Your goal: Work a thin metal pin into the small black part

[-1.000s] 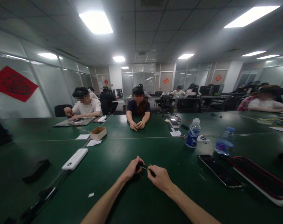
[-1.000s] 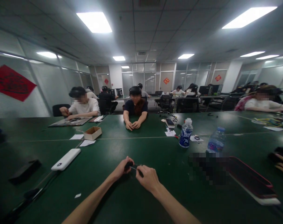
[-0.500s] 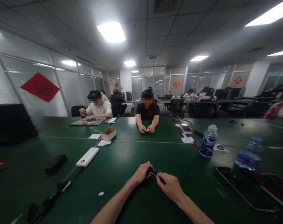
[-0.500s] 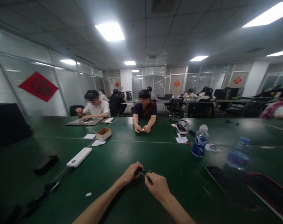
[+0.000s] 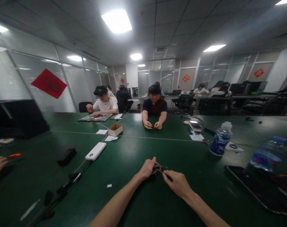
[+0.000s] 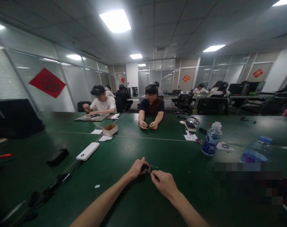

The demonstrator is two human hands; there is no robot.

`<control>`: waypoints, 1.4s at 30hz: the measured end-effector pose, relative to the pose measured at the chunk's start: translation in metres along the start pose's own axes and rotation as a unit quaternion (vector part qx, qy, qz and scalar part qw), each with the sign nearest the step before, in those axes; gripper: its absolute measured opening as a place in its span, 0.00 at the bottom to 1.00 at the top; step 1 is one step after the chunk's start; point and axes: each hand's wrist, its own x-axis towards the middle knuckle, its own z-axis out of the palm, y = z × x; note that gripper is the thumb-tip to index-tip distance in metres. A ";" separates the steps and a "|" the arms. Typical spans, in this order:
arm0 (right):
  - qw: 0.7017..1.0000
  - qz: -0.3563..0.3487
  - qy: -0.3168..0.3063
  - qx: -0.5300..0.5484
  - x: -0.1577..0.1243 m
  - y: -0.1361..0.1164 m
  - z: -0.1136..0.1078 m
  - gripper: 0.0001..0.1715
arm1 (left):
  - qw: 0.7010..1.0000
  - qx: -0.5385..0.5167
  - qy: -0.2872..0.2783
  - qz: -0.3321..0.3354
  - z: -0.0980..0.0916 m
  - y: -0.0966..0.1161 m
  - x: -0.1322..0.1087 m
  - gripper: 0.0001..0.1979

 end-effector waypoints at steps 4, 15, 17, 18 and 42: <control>1.000 0.000 -0.004 0.009 0.001 0.001 0.001 0.21 | 1.000 0.001 -0.001 -0.007 -0.001 0.003 0.001 0.38; 1.000 -0.007 -0.001 0.009 0.002 0.001 0.001 0.19 | 1.000 -0.003 -0.007 -0.020 -0.003 0.007 0.000 0.39; 1.000 -0.002 -0.006 0.013 0.002 0.000 0.000 0.19 | 1.000 -0.006 -0.009 -0.017 -0.003 0.006 0.001 0.39; 1.000 0.000 -0.009 0.015 0.002 0.000 0.000 0.19 | 1.000 -0.010 -0.008 -0.016 -0.003 0.005 0.001 0.39; 0.999 0.033 -0.012 0.022 0.004 -0.005 -0.004 0.15 | 0.967 -0.255 -0.005 -0.021 -0.005 -0.017 0.017 0.20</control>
